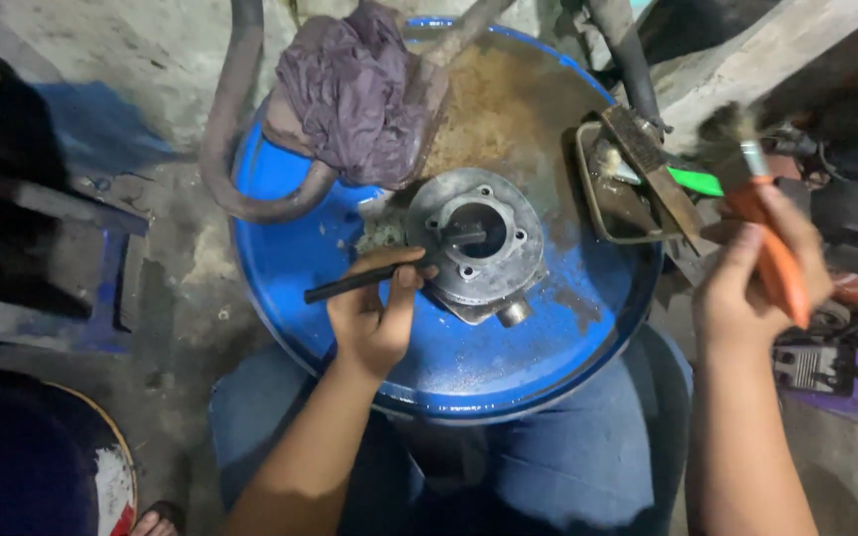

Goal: Measuring the dimensions of a motorcycle engine cylinder using a vernier caliper and cleaning the part with a brush.

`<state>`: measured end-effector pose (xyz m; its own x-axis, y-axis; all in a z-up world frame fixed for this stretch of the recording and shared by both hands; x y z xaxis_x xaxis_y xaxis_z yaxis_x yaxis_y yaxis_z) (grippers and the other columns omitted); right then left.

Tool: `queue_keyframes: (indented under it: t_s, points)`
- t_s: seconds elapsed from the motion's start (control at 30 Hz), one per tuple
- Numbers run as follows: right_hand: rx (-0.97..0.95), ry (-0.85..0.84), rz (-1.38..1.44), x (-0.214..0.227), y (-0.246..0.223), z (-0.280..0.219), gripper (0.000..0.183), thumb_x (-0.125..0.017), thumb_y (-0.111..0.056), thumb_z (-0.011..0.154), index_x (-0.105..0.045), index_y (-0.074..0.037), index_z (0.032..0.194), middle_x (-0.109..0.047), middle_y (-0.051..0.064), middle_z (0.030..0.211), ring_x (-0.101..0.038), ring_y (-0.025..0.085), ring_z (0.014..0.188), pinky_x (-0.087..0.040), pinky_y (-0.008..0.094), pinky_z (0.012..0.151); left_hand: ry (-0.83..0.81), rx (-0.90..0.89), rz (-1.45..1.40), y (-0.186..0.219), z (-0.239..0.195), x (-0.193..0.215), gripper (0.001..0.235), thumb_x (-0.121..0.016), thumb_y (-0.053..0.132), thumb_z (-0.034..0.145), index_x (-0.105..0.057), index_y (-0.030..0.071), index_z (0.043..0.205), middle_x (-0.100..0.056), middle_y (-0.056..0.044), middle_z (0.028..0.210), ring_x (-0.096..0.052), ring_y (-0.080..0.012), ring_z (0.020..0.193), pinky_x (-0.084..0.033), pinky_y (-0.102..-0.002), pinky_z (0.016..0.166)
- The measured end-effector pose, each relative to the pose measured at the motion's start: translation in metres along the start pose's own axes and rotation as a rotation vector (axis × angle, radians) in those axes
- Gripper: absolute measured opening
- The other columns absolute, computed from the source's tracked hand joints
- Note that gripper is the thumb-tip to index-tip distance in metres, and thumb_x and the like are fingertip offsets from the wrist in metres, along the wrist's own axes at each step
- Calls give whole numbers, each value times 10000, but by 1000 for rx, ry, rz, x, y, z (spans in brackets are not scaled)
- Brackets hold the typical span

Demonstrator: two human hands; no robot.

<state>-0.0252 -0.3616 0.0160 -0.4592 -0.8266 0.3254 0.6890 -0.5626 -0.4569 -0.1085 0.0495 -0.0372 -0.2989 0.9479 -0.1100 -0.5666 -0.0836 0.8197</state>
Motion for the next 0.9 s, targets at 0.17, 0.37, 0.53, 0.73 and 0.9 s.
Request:
queue_keyframes:
  t_s: [0.17, 0.37, 0.53, 0.73, 0.9]
  points:
    - [-243, -297, -249, -14, 10, -12, 214, -758, -47, 1339, -914, -24, 1484, -909, 132, 1335, -821, 198, 1132, -621, 343, 1039, -7, -19, -9, -1, 1, 1, 230, -718, 244, 1265, -785, 42, 1351, -884, -170, 1115, -898, -272, 1003, -722, -373, 914]
    - [-297, -65, -19, 5, -35, -35, 206, -721, 12, 1377, -798, 139, 1520, -839, 332, 1480, -854, 379, 1248, -699, 436, 1146, -42, -37, -4, -3, 0, 0, 175, -775, 151, 1235, -787, 73, 1392, -908, -152, 1193, -934, -287, 1136, -753, -408, 1055]
    - [-165, 32, -75, 17, -65, -95, 192, -774, -48, 1276, -797, 137, 1323, -855, 357, 1353, -874, 459, 1206, -681, 512, 1192, -38, -50, 18, -1, 3, 2, 160, -765, 159, 1247, -783, 79, 1384, -910, -149, 1186, -939, -303, 1143, -765, -419, 1053]
    - [58, -168, 286, -23, -115, -134, 177, -835, -197, 1073, -828, -36, 1146, -897, 116, 1125, -941, 350, 1023, -801, 538, 1085, 32, 47, -52, -9, -1, 3, 180, -783, 209, 1244, -802, 97, 1383, -919, -140, 1187, -914, -255, 1129, -733, -370, 1019]
    - [329, -417, 300, -70, -186, -86, 175, -765, -126, 1155, -840, 24, 1204, -869, 182, 1057, -848, 327, 812, -758, 421, 794, 69, 27, -70, -5, 1, 7, 183, -742, 174, 1263, -773, 54, 1397, -891, -192, 1188, -866, -266, 1037, -706, -367, 940]
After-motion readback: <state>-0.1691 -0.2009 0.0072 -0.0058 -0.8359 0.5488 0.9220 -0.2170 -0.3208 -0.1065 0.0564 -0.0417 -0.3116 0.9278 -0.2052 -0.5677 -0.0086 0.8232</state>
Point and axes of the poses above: each hand's wrist, its own z-axis towards the middle knuckle, its own x-axis out of the back of the hand, y = z × x, the point moved 5 cm from there along z, towards the middle knuckle
